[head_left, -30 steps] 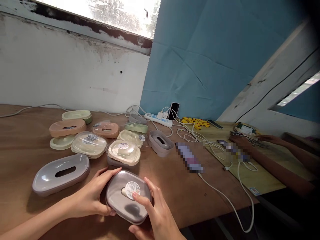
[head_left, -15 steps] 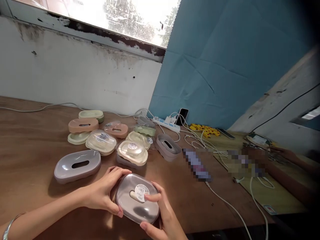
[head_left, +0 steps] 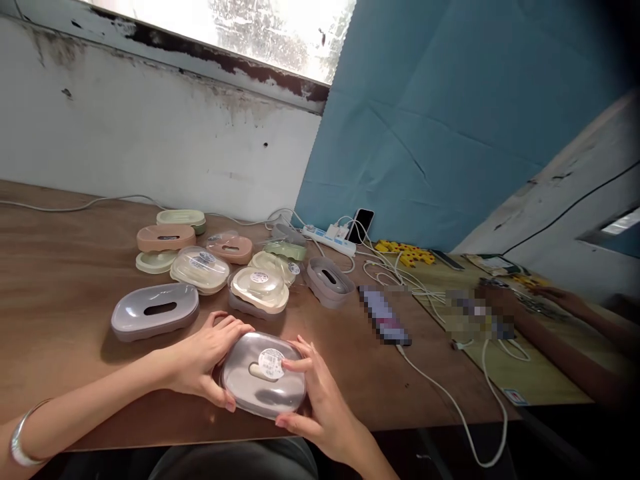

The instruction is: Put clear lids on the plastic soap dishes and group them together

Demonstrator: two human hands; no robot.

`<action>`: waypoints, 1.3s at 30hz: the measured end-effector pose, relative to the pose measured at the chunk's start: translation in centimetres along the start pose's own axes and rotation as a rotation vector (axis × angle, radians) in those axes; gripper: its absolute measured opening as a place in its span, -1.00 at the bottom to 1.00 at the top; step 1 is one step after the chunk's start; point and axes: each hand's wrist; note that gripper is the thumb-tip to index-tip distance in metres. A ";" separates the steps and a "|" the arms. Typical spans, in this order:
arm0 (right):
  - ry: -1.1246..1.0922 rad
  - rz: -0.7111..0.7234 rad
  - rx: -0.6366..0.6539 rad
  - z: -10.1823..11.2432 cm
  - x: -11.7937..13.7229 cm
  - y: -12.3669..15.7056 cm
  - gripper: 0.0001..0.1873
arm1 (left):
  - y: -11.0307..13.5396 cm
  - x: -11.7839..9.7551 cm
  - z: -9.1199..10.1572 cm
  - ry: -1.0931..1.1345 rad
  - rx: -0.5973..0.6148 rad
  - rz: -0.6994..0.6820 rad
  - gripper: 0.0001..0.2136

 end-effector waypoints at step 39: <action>0.394 0.012 -0.327 -0.3 -2.4 -11.6 -0.46 | 5.6 1.9 1.7 -0.252 -0.316 0.361 -0.42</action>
Point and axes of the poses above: each hand's wrist, its own y-axis away from the middle knuckle, its own z-axis out of the back of the hand, x = y × z, and after that the axes turned 11 degrees about y, right-handed
